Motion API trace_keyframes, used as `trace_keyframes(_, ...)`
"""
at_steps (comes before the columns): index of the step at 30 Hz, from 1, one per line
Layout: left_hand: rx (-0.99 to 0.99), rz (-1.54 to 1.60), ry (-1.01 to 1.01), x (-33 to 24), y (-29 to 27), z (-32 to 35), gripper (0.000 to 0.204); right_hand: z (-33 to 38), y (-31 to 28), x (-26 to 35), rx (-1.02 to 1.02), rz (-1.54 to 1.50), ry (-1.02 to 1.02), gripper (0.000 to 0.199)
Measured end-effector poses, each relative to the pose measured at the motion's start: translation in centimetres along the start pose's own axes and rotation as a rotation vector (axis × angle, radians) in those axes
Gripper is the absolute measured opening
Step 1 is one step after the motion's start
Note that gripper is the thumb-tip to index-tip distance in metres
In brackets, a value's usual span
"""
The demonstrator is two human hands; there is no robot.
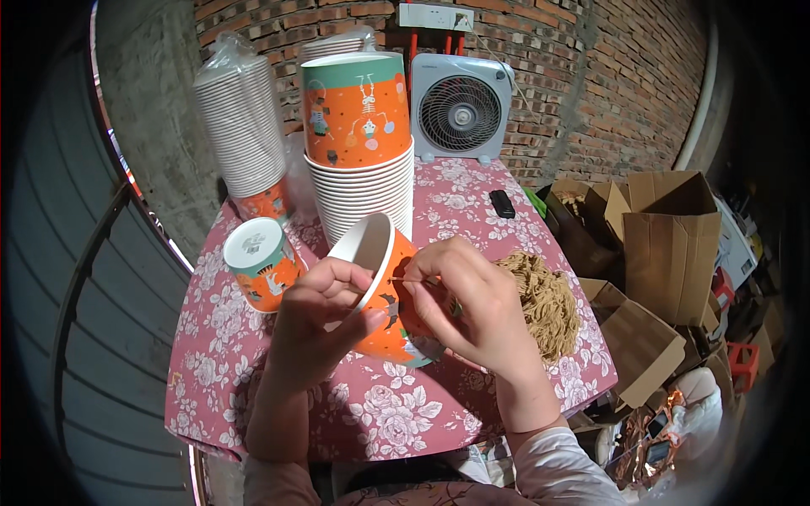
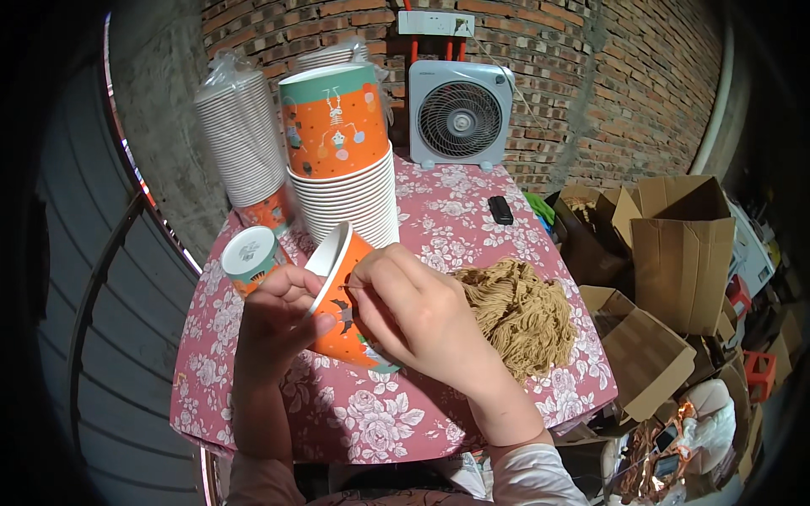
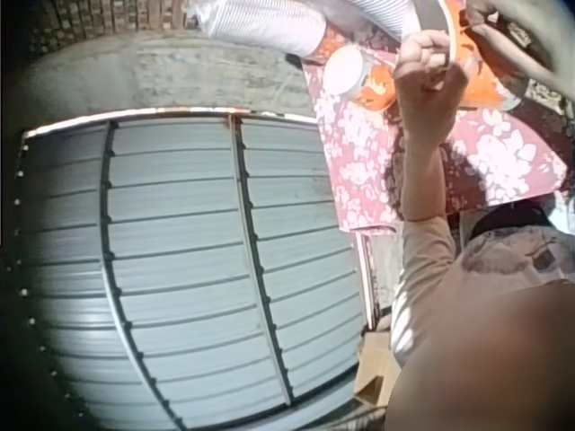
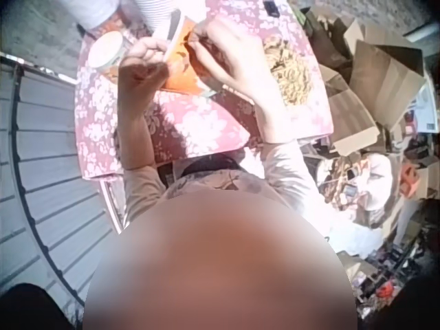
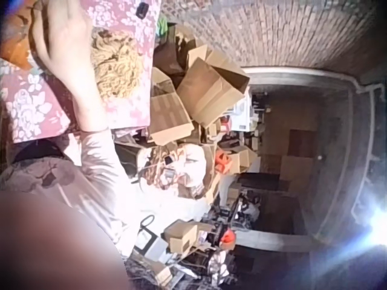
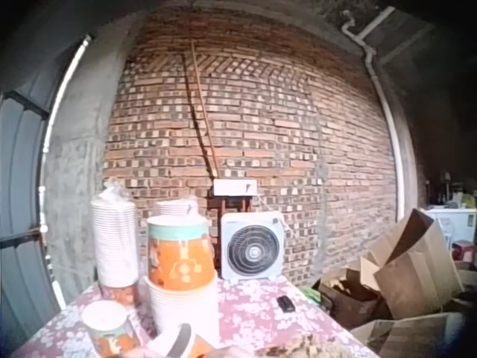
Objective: Attaching decorative strings to paper cups for assembly.
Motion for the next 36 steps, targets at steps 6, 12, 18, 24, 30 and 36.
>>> trace_keyframes(6, -0.006, 0.002, 0.022, -0.1, -0.1, 0.1, 0.015, 0.0, 0.0, 0.3, 0.024, 0.039, -0.018, 0.015)
trace_keyframes(12, -0.021, 0.016, -0.023, -0.3, 0.1, 0.1, 0.009, 0.1, 0.2, 0.3, 0.027, 0.078, -0.026, 0.018)
trace_keyframes(18, 0.014, 0.061, -0.233, -0.1, -0.3, 0.1, 0.019, 0.0, 0.6, 0.4, 0.05, 0.121, -0.072, 0.017)
trace_keyframes(24, 0.019, 0.044, -0.072, 0.3, -0.3, 0.0, 0.021, 0.1, 0.7, 0.8, 0.049, 0.089, -0.085, 0.017)
trace_keyframes(30, -0.095, -0.415, 0.143, -0.8, -1.2, 0.2, 0.019, 0.2, 1.5, 0.6, 0.118, 0.07, -0.047, 0.019)
trace_keyframes(36, -0.1, -0.286, -0.099, -0.9, -0.7, 0.2, 0.007, 0.3, 1.8, -0.9, 0.248, -0.059, 0.116, 0.016)
Point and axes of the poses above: each hand's wrist, its own z-axis away from the middle knuckle, its own y-axis out of the palm, x = y × z, the point moved 5 cm from there along -z, towards the middle knuckle, and after that the axes turned 10 degrees about -z, right-handed, at the moved point
